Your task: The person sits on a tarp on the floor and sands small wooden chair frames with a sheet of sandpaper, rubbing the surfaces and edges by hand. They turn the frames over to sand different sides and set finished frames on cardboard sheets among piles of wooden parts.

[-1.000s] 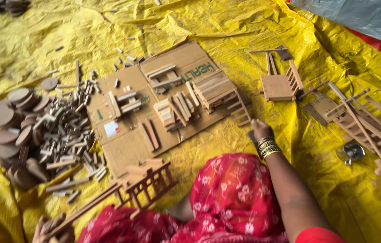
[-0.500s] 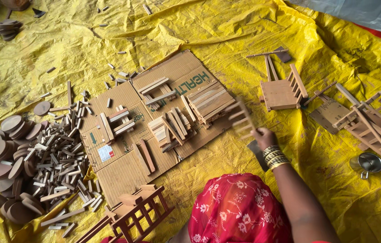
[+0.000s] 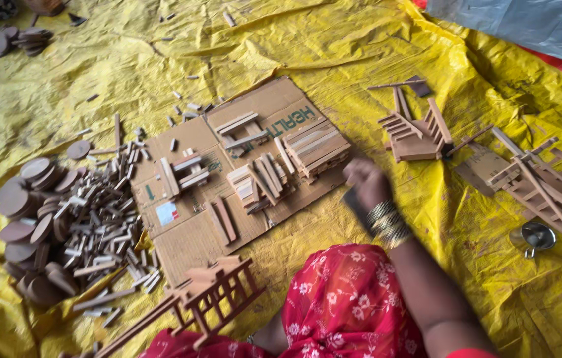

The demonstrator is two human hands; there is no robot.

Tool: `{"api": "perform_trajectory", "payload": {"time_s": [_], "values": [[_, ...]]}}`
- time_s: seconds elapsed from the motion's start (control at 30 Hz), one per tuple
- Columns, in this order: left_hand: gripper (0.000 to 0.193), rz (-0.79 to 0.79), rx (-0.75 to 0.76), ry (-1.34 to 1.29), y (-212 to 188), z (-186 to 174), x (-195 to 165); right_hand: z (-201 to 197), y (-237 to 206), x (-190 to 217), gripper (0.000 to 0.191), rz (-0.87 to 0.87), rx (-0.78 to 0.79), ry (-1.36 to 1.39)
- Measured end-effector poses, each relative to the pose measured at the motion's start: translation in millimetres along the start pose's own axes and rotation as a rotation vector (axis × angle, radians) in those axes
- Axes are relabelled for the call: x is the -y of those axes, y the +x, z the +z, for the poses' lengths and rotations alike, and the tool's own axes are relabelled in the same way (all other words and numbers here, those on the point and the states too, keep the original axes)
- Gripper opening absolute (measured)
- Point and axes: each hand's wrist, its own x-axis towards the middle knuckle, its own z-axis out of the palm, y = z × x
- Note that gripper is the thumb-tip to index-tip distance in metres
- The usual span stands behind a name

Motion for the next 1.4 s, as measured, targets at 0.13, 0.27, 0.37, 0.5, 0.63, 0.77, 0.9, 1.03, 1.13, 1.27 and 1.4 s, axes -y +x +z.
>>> {"api": "perform_trajectory", "payload": {"time_s": [0.13, 0.27, 0.37, 0.5, 0.63, 0.77, 0.9, 1.03, 1.13, 1.27, 1.4], "values": [[0.033, -0.090, -0.005, 0.057, -12, -14, -13, 42, -88, 31, 0.037, 0.175, 0.258, -0.156], [0.034, -0.197, -0.037, 0.065, -41, -32, -15, 60, -132, 52, 0.048, 0.074, 0.325, -0.392], [0.017, 0.345, 0.061, -0.422, -37, -32, 17, 58, -129, 46, 0.052, 0.105, 0.418, -0.509], [0.015, 0.391, 0.333, -0.500, -20, -23, 47, 19, -98, 17, 0.048, 0.060, 0.477, -0.239], [0.041, 0.341, 0.158, -0.599, -10, -8, 62, -21, -86, 3, 0.040, 0.435, 0.640, 0.108], [0.071, 0.461, 0.106, -0.674, -15, 17, 83, -13, -96, 19, 0.028, 0.420, 0.582, 0.153], [0.082, 0.503, 0.281, -0.510, -8, 35, 106, 45, -110, 45, 0.027, 0.281, 0.531, 0.249], [0.091, 0.603, 0.343, -0.404, 10, 38, 125, 123, -121, 60, 0.034, 0.023, 0.551, 0.357], [0.096, 0.487, 0.337, -0.307, 13, 30, 134, 159, -145, 64, 0.030, -0.217, 0.439, 0.291], [0.106, 0.620, 0.437, -0.115, 6, 21, 142, 173, -179, 65, 0.025, -0.135, 0.369, 0.300], [0.086, 0.770, 0.552, 0.077, 6, 28, 152, 179, -191, 80, 0.026, -0.362, 0.333, 0.188]]}}
